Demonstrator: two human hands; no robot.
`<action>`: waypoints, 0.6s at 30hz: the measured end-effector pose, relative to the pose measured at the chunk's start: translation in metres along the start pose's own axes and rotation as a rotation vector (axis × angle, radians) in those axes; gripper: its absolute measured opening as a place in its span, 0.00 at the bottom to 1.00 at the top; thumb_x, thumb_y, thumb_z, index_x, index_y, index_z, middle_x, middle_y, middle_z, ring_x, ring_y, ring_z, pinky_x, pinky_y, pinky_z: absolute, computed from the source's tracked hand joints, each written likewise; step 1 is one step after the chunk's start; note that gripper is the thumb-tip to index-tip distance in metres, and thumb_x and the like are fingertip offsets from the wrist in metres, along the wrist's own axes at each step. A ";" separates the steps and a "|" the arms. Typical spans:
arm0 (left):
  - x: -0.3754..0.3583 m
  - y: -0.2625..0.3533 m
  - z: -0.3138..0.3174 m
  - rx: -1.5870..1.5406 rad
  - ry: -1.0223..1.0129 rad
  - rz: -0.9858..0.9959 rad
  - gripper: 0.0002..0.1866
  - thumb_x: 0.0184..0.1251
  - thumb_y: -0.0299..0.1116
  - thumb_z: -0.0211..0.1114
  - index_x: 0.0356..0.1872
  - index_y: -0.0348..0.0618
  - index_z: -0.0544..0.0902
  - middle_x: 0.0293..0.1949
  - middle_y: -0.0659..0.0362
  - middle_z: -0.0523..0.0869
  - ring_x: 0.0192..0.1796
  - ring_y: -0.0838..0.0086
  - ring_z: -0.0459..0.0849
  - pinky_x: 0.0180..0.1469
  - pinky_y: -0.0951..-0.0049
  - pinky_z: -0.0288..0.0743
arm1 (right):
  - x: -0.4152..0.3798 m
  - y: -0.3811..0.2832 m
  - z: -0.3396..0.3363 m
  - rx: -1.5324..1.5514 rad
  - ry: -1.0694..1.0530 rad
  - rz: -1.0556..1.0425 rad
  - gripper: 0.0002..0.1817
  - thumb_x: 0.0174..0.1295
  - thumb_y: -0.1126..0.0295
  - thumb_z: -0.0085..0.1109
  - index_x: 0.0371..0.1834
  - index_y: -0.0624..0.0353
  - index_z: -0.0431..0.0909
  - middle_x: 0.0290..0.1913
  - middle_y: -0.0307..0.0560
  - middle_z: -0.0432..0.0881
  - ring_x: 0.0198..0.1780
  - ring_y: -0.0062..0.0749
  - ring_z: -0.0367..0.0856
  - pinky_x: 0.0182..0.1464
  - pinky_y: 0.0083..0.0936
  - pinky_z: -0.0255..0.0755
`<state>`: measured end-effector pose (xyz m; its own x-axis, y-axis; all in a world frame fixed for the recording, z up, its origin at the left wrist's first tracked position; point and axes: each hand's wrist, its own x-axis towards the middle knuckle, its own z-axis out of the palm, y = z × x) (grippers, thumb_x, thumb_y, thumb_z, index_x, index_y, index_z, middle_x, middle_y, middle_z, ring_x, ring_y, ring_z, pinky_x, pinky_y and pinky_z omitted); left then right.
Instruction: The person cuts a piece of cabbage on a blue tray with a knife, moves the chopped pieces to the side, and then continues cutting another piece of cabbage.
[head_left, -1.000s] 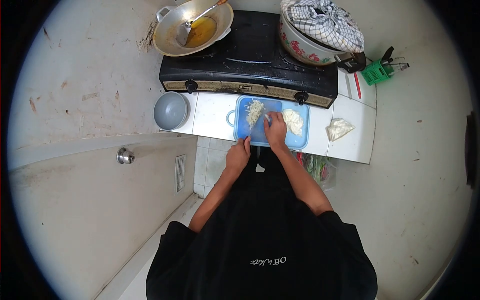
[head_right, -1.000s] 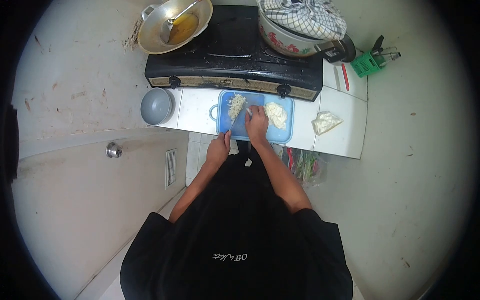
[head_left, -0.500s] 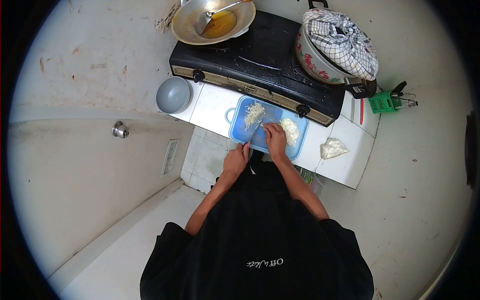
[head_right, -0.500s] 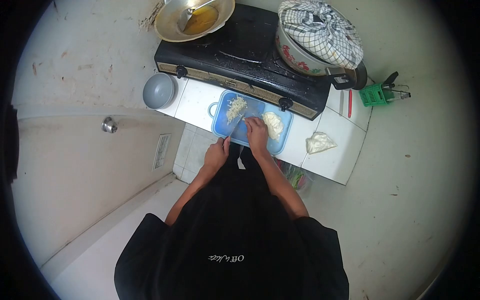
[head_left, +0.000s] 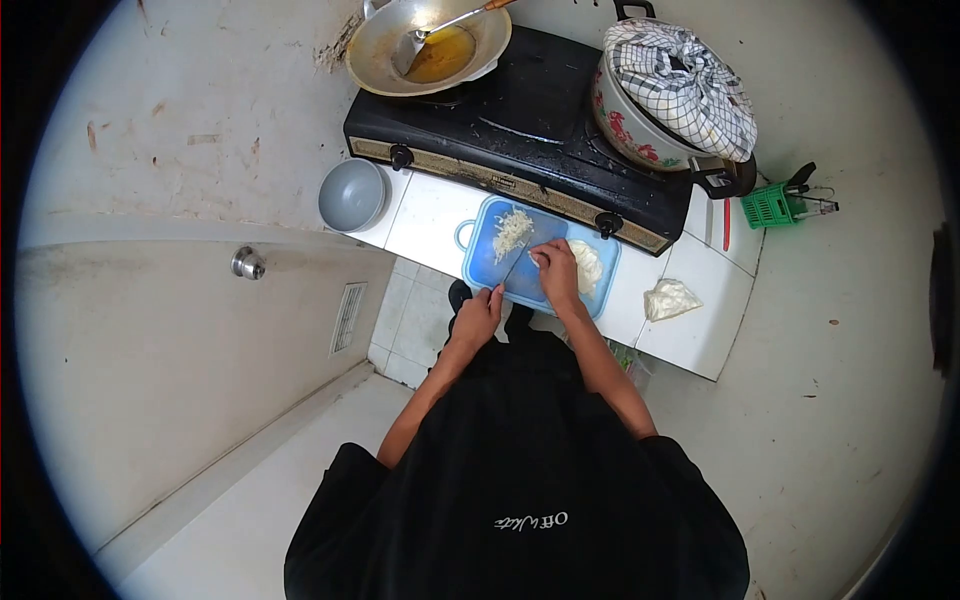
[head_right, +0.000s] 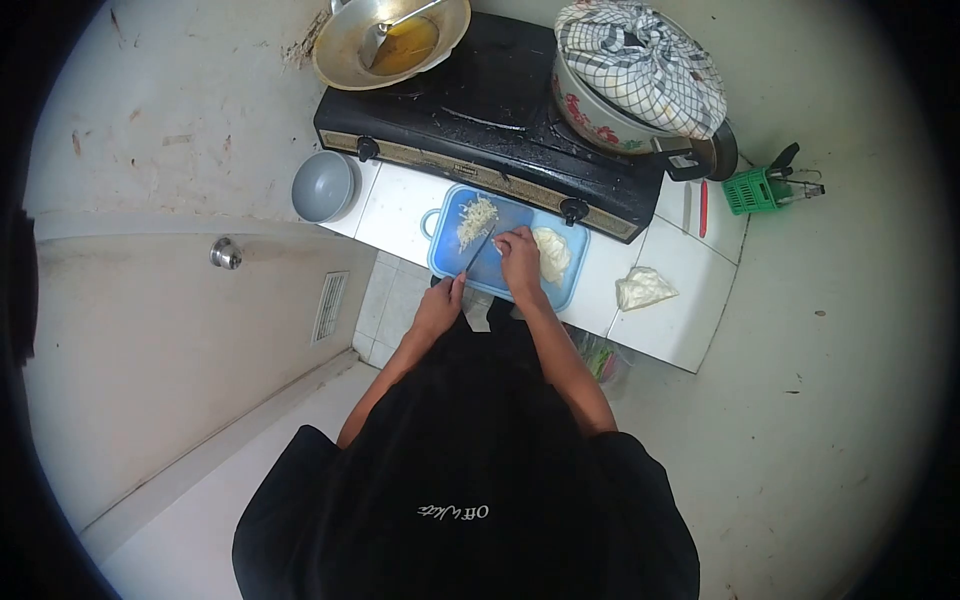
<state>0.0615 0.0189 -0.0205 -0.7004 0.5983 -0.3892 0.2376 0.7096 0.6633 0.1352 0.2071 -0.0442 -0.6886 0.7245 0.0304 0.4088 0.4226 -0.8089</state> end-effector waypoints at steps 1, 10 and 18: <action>0.000 0.000 -0.003 0.009 -0.020 0.002 0.28 0.86 0.54 0.51 0.41 0.36 0.84 0.35 0.31 0.88 0.42 0.30 0.87 0.45 0.33 0.80 | 0.000 -0.002 0.000 -0.001 0.003 0.004 0.06 0.65 0.78 0.67 0.43 0.62 0.90 0.41 0.54 0.87 0.43 0.54 0.88 0.50 0.40 0.81; 0.007 -0.002 -0.029 0.009 -0.100 0.067 0.30 0.87 0.55 0.51 0.39 0.33 0.83 0.32 0.32 0.87 0.41 0.32 0.86 0.42 0.38 0.77 | -0.023 0.003 0.007 -0.135 0.054 -0.114 0.11 0.64 0.81 0.62 0.47 0.59 0.89 0.45 0.52 0.87 0.46 0.55 0.87 0.51 0.44 0.81; 0.012 -0.009 -0.044 0.054 -0.159 0.147 0.29 0.86 0.54 0.52 0.42 0.33 0.83 0.32 0.32 0.87 0.39 0.32 0.86 0.42 0.37 0.78 | -0.044 -0.004 0.019 -0.228 0.193 -0.187 0.18 0.59 0.83 0.63 0.52 0.60 0.89 0.51 0.49 0.86 0.53 0.49 0.84 0.60 0.41 0.78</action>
<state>0.0214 0.0037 -0.0030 -0.5418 0.7450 -0.3891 0.3683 0.6265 0.6869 0.1524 0.1633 -0.0532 -0.6472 0.7036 0.2933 0.4251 0.6525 -0.6274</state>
